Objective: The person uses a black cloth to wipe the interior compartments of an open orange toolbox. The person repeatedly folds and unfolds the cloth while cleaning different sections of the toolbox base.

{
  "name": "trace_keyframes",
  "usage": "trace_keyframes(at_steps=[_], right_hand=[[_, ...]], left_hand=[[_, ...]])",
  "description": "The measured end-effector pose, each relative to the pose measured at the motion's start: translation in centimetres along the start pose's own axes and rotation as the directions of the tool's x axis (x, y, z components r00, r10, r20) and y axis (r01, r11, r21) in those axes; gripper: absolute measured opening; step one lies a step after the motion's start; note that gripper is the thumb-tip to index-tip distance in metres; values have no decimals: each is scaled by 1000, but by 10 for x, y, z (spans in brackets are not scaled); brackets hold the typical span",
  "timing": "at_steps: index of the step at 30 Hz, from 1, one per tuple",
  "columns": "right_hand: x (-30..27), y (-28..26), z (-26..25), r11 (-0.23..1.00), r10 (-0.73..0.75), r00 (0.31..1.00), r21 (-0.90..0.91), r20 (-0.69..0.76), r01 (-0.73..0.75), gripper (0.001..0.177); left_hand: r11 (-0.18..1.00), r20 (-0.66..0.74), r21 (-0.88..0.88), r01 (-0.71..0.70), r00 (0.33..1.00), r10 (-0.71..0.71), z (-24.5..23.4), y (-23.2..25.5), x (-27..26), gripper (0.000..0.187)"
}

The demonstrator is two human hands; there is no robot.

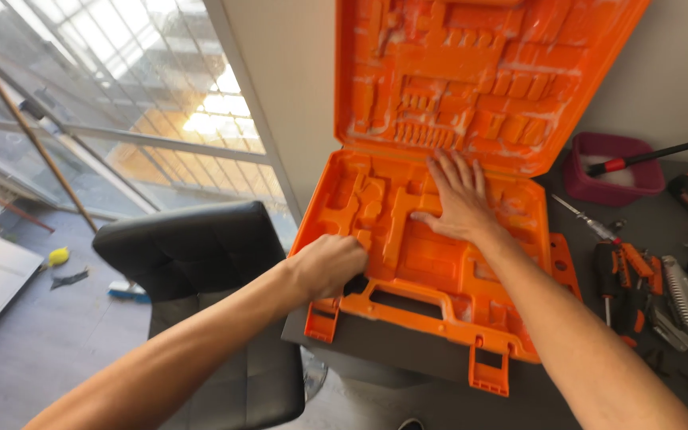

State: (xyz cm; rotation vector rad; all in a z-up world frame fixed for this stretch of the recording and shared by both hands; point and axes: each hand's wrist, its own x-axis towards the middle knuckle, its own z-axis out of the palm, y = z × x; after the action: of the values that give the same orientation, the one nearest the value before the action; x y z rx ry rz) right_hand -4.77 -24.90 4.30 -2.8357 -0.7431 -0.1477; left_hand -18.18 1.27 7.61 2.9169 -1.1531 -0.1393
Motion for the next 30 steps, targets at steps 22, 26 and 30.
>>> trace_keyframes(at_steps=[22, 26, 30], right_hand=[[-3, -3, 2, 999, -12, 1000, 32, -10, 13, 108], [-3, 2, 5, 998, -30, 1000, 49, -9, 30, 109], [-3, 1, 5, 999, -34, 998, 35, -48, 36, 101]], left_hand=[[592, -5, -731, 339, 865, -502, 28, -9, -11, 20], [519, -96, -803, 295, 795, -599, 16, -2, 5, 29], [497, -236, -852, 165, 725, -647, -4, -6, 52, 26]])
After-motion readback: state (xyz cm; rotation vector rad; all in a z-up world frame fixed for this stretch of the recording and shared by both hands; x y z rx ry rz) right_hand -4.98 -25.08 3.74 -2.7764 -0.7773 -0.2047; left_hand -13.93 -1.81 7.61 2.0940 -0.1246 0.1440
